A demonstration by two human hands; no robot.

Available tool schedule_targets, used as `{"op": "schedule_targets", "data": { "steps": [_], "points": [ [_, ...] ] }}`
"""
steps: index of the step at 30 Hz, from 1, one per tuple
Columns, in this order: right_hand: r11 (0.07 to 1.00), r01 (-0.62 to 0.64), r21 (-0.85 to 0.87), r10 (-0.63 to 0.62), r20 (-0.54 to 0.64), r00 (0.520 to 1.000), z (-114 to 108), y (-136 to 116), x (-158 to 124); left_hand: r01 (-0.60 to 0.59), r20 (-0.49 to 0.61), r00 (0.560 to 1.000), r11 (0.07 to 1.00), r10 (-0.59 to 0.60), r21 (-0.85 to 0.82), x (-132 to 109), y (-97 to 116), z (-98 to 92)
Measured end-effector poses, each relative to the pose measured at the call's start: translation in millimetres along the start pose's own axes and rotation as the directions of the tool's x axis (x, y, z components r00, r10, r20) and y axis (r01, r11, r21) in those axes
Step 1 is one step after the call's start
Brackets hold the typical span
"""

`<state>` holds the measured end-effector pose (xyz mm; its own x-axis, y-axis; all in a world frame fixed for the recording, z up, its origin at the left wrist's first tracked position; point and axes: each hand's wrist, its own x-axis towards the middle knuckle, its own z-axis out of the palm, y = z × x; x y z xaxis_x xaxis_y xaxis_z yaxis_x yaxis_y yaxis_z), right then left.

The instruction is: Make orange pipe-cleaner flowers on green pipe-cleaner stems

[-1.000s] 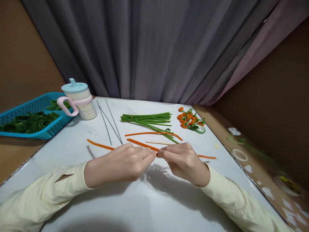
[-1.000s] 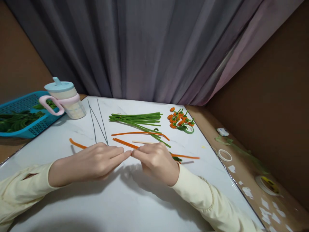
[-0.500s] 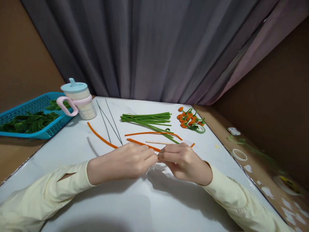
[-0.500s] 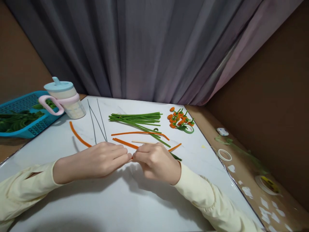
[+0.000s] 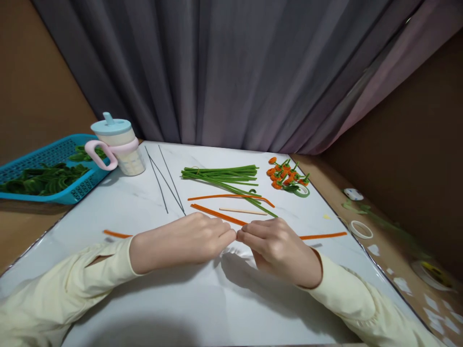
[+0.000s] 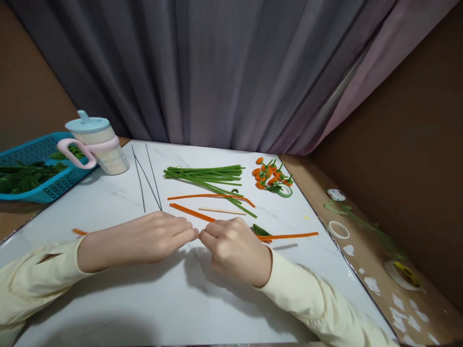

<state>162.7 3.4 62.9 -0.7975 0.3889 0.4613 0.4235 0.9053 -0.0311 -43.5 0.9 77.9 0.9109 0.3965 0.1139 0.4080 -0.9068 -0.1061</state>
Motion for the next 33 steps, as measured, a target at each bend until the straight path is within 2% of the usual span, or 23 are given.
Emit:
{"op": "schedule_targets", "data": {
  "steps": [2, 5, 9, 11, 16, 19, 24, 33],
  "points": [
    [1.0, -0.024, 0.021, 0.021, 0.097, 0.995, 4.4, 6.0, -2.2, 0.025, 0.041, 0.999, 1.0, -0.024, -0.018, 1.7, -4.0, 4.0],
    [1.0, -0.024, 0.004, 0.023, 0.137, 0.99, 25.9, 16.6, -10.4, 0.063, 0.067, 0.996, 0.998, -0.061, -0.021, 5.7, -10.7, 19.3],
    [0.996, 0.057, -0.071, -0.058, -0.004, 0.998, 67.5, 27.2, -25.4, 0.057, 0.122, 0.991, 0.998, -0.059, 0.016, 11.4, -18.0, 55.0],
    [0.99, 0.097, -0.102, -0.103, -0.051, 0.993, 80.9, 30.1, -30.4, 0.045, 0.131, 0.99, 0.999, -0.047, 0.019, 13.1, -20.5, 73.1],
    [0.985, 0.137, -0.101, -0.147, -0.098, 0.984, 84.6, 33.6, -33.7, 0.054, 0.042, 0.998, 0.999, -0.054, 0.004, 13.0, -23.3, 100.9],
    [0.984, 0.147, -0.102, -0.158, -0.111, 0.981, 82.5, 35.3, -33.1, 0.06, -0.017, 0.998, 0.998, -0.06, -0.031, 12.3, -23.7, 105.0],
    [0.983, 0.14, -0.117, -0.151, -0.096, 0.984, 83.4, 39.8, -30.9, 0.087, -0.038, 0.995, 0.994, -0.09, -0.073, 13.1, -25.9, 102.2],
    [0.995, -0.031, -0.09, 0.033, 0.02, 0.999, 83.9, 41.1, -20.7, 0.15, -0.055, 0.986, 0.98, -0.158, -0.13, 14.1, -31.2, 104.4]
  ]
}}
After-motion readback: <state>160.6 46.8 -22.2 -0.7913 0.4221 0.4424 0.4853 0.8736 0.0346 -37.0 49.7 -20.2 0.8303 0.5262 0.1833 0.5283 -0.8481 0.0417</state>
